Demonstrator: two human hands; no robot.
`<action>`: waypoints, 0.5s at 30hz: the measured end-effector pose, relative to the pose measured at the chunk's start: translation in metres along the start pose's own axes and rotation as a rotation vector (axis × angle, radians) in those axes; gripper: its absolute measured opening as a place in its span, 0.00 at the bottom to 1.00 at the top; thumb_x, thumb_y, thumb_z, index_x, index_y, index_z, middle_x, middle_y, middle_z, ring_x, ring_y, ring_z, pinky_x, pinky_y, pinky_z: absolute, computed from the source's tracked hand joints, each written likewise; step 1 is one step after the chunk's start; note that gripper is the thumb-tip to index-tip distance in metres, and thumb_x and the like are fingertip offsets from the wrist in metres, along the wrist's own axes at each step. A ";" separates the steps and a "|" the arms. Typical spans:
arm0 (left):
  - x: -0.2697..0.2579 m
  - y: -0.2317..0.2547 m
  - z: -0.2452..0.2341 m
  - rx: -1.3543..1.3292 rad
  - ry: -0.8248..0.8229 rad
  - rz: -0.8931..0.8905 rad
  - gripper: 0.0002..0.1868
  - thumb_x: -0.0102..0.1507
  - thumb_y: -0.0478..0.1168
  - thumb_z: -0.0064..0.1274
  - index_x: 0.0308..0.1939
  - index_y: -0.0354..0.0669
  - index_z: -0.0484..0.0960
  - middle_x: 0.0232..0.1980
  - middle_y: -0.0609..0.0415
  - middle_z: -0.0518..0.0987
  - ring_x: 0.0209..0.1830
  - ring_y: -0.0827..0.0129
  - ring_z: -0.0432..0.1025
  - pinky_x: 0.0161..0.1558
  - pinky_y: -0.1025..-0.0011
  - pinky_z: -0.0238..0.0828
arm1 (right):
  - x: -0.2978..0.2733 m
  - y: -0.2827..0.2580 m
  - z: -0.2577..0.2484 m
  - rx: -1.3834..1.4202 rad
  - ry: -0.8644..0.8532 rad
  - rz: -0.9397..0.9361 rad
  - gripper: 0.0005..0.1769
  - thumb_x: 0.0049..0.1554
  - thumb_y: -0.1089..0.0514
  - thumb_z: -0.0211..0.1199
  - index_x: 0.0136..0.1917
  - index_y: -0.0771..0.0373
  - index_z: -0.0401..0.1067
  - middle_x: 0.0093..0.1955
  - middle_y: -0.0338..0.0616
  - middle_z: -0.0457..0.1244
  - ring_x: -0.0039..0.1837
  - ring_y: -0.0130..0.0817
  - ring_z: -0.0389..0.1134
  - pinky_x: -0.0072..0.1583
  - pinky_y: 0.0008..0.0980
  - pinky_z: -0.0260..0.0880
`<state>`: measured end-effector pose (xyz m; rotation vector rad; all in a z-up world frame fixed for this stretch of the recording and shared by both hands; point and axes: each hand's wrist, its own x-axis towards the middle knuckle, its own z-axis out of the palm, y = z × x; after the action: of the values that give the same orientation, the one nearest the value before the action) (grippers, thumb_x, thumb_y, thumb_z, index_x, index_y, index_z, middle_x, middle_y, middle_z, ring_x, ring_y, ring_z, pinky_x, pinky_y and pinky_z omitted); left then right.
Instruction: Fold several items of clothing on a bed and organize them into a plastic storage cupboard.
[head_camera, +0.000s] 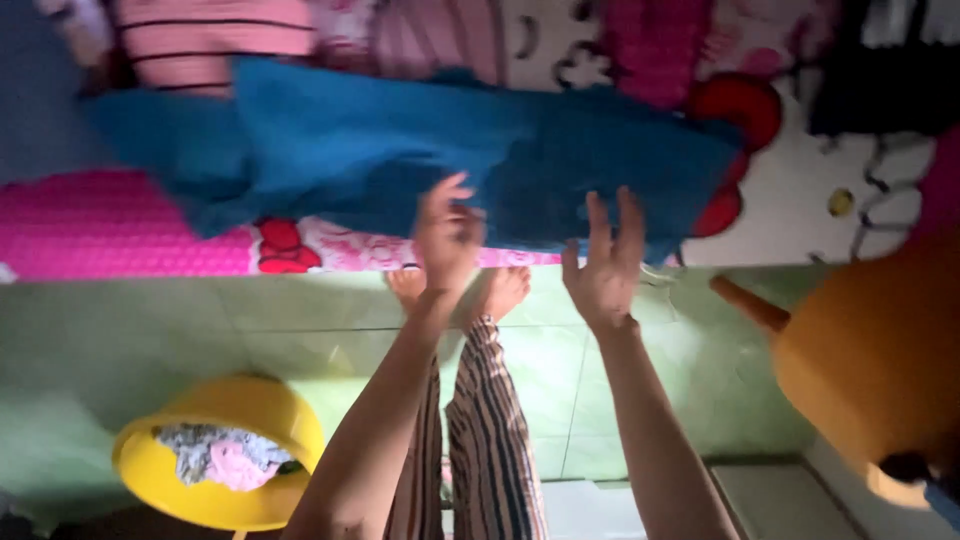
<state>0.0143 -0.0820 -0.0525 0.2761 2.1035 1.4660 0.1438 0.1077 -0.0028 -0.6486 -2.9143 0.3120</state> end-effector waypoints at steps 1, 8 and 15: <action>-0.005 -0.029 -0.022 0.042 0.212 -0.099 0.25 0.55 0.28 0.58 0.55 0.49 0.74 0.65 0.46 0.74 0.59 0.52 0.75 0.50 0.65 0.79 | 0.007 -0.017 0.009 0.049 0.001 -0.025 0.40 0.51 0.58 0.67 0.76 0.58 0.66 0.77 0.63 0.53 0.77 0.62 0.56 0.73 0.54 0.58; -0.008 -0.176 -0.252 -0.130 1.048 -0.285 0.46 0.61 0.42 0.78 0.75 0.69 0.63 0.75 0.45 0.65 0.73 0.53 0.66 0.70 0.50 0.65 | 0.075 -0.191 0.038 0.148 -0.185 -0.190 0.49 0.55 0.50 0.72 0.84 0.51 0.53 0.85 0.64 0.39 0.83 0.70 0.39 0.75 0.70 0.45; 0.031 -0.204 -0.298 0.252 0.540 -0.755 0.53 0.49 0.74 0.74 0.68 0.61 0.64 0.54 0.51 0.81 0.61 0.55 0.76 0.62 0.54 0.71 | 0.072 -0.293 0.098 -0.016 -0.282 -0.608 0.57 0.45 0.45 0.78 0.82 0.49 0.54 0.85 0.54 0.44 0.84 0.58 0.45 0.75 0.69 0.50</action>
<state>-0.1454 -0.3833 -0.1749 -0.8299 2.3964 0.8673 -0.0569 -0.1372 -0.0239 0.3193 -3.1868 0.3204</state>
